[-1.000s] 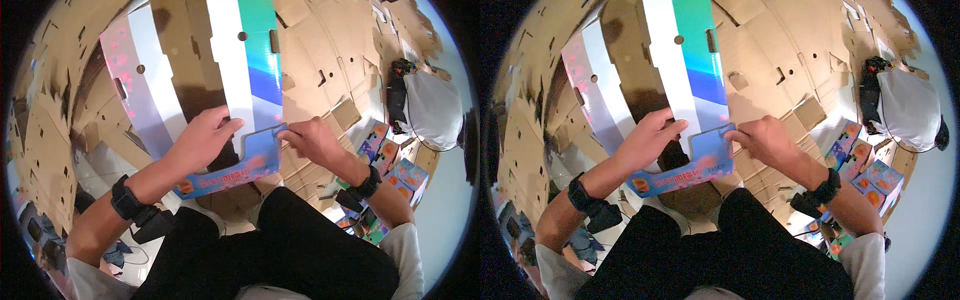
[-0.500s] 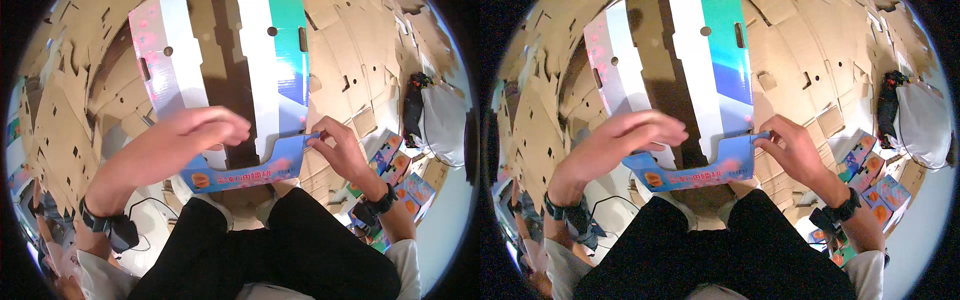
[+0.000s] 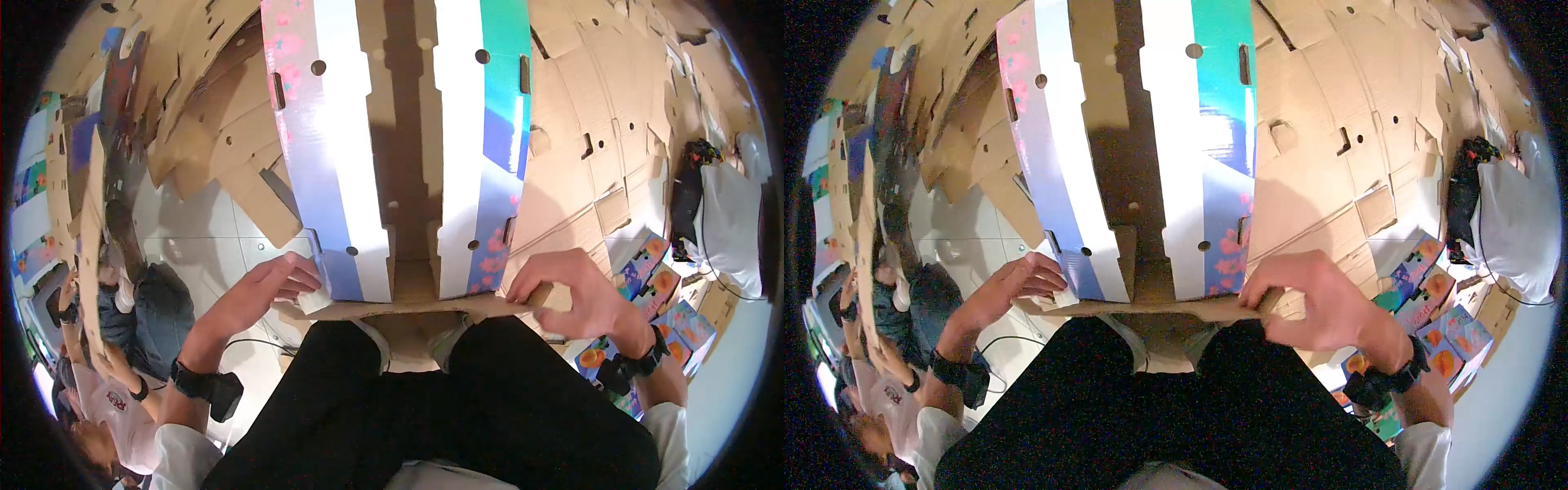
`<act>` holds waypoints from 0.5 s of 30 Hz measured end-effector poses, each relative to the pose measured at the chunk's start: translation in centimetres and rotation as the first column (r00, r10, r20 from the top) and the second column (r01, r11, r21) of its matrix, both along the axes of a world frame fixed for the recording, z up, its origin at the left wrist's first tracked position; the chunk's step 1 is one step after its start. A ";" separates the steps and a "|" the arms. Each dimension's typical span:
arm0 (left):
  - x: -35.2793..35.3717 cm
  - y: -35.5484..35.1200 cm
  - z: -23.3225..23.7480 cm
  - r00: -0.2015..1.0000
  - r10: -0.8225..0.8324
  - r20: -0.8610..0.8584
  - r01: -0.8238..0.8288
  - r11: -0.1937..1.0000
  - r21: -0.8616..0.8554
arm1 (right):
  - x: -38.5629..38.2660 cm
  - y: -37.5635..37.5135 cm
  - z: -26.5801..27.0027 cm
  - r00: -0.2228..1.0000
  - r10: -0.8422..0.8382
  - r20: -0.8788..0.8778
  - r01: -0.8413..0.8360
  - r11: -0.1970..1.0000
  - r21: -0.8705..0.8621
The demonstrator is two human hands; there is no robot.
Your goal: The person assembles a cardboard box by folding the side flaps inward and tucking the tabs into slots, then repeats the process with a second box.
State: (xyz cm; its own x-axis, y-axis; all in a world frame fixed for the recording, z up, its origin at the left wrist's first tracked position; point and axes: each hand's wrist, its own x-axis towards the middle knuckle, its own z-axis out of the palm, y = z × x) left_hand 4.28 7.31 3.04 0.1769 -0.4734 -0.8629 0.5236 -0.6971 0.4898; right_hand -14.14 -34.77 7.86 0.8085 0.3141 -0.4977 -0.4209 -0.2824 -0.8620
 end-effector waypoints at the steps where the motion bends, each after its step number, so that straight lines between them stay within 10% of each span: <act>1: -0.3 0.4 -0.3 1.000 -0.004 -0.012 0.004 1.000 0.008 | -0.3 0.3 0.0 0.999 0.038 0.027 -0.037 0.999 -0.017; 5: -0.9 0.9 -1.5 0.987 -0.101 0.126 0.105 0.994 -0.030 | -1.0 1.3 -0.9 0.944 0.304 0.129 -0.280 0.944 -0.171; 15: -0.9 0.2 0.0 0.976 -0.158 0.147 0.161 0.987 -0.006 | -1.2 2.3 -0.1 0.970 0.239 0.041 -0.226 0.954 -0.195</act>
State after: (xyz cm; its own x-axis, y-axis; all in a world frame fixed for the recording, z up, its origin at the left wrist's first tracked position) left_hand 3.34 7.52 3.03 0.2207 -0.5204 -0.8249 0.3288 -0.7566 0.5652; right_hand -15.38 -32.45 7.78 0.7559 0.4033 -0.5156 -0.2706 -0.5247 -0.8071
